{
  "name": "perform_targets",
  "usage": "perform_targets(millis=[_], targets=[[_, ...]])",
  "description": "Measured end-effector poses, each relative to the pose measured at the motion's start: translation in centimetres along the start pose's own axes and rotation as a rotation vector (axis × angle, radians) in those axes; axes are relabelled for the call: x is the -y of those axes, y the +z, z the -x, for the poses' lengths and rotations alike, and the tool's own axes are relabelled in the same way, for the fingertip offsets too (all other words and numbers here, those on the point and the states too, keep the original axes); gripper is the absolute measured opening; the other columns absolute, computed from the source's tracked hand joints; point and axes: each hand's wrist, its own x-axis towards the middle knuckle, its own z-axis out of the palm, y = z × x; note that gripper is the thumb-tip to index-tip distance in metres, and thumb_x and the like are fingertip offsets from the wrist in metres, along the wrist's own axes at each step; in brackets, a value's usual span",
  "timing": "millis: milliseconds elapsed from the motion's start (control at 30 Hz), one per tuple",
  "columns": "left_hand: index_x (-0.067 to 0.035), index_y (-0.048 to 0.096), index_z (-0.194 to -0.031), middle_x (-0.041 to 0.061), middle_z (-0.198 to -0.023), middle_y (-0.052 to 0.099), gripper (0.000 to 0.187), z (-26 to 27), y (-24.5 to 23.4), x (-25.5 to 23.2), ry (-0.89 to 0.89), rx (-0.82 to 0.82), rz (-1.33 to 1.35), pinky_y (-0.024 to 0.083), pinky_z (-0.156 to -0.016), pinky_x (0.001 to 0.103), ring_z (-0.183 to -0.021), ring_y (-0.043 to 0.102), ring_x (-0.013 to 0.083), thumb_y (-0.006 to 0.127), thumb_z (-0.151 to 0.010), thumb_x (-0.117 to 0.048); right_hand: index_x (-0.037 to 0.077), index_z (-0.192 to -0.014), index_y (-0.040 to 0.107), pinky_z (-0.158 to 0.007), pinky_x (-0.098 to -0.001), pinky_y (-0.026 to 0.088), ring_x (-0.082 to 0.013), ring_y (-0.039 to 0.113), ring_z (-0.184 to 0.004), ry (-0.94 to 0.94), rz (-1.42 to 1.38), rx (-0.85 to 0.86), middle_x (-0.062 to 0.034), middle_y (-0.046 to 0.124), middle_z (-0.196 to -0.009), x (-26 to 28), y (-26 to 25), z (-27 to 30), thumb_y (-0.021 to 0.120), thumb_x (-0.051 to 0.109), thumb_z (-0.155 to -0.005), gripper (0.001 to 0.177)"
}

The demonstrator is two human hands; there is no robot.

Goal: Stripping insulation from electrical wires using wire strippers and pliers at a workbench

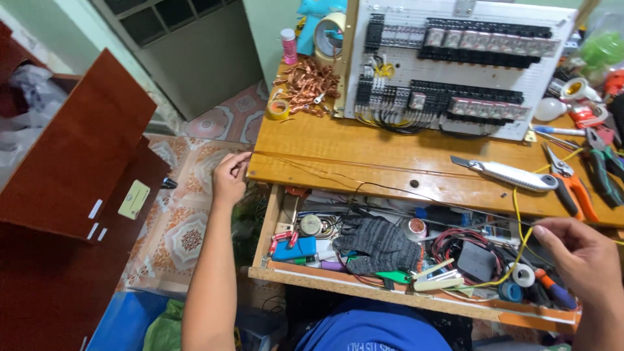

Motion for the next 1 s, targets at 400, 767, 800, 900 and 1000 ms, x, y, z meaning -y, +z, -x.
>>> perform_targets(millis=[400,767,800,900,1000], targets=[[-0.004,0.075,-0.106,0.006,-0.105,0.068,0.012,-1.5,1.0,2.2,-0.137,-0.082,0.194,0.053,-0.08,0.025,-0.09,0.067,0.014,0.065,-0.101,-0.008,-0.005,-0.114,0.072,-0.074,-0.0237,0.04,-0.0113,0.051,-0.084,0.077,-0.08,-0.005,-0.0096,0.066,-0.093,-0.4,1.0,0.4,0.072,0.003,-0.106,0.011],[-0.006,0.072,-0.1,0.004,-0.094,0.066,0.014,-4.6,-2.5,-1.5,0.11,-0.217,-0.008,0.044,-0.075,0.029,-0.084,0.057,0.0152,0.069,-0.106,-0.018,0.005,-0.08,0.083,-0.06,-0.0272,0.05,-0.0113,0.065,-0.065,-0.069,-0.041,0.362,-0.0035,0.079,-0.072,3.4,-0.7,0.9,0.077,0.013,-0.085,0.012],[-0.005,0.07,-0.101,0.003,-0.092,0.059,0.016,-4.5,-3.4,-3.6,0.155,-0.275,-0.04,0.037,-0.07,0.029,-0.08,0.048,0.0143,0.071,-0.109,-0.018,0.008,-0.075,0.086,-0.055,-0.0282,0.055,-0.0118,0.073,-0.062,-0.129,-0.087,0.519,-0.0029,0.084,-0.068,4.8,-0.8,1.2,0.078,0.016,-0.082,0.013],[0.002,0.068,-0.098,0.012,-0.097,0.061,0.018,-6.0,-4.2,-12.8,0.298,-0.268,-0.003,0.041,-0.074,0.03,-0.09,0.053,0.0205,0.07,-0.111,-0.01,0.015,-0.085,0.079,-0.069,-0.0301,0.061,-0.015,0.076,-0.075,-0.53,-0.147,0.867,-0.0004,0.079,-0.082,12.9,0.6,2.4,0.068,0.038,-0.095,0.027],[0.0,0.069,-0.095,0.014,-0.097,0.065,0.024,-7.1,-2.3,-21.5,0.438,-0.185,-0.012,0.05,-0.084,0.038,-0.097,0.059,0.027,0.066,-0.11,-0.019,0.003,-0.112,0.069,-0.084,-0.0418,0.059,-0.0311,0.074,-0.097,-0.753,-0.21,0.929,-0.0147,0.073,-0.108,18.5,2.4,3.2,0.059,0.031,-0.104,0.031]])
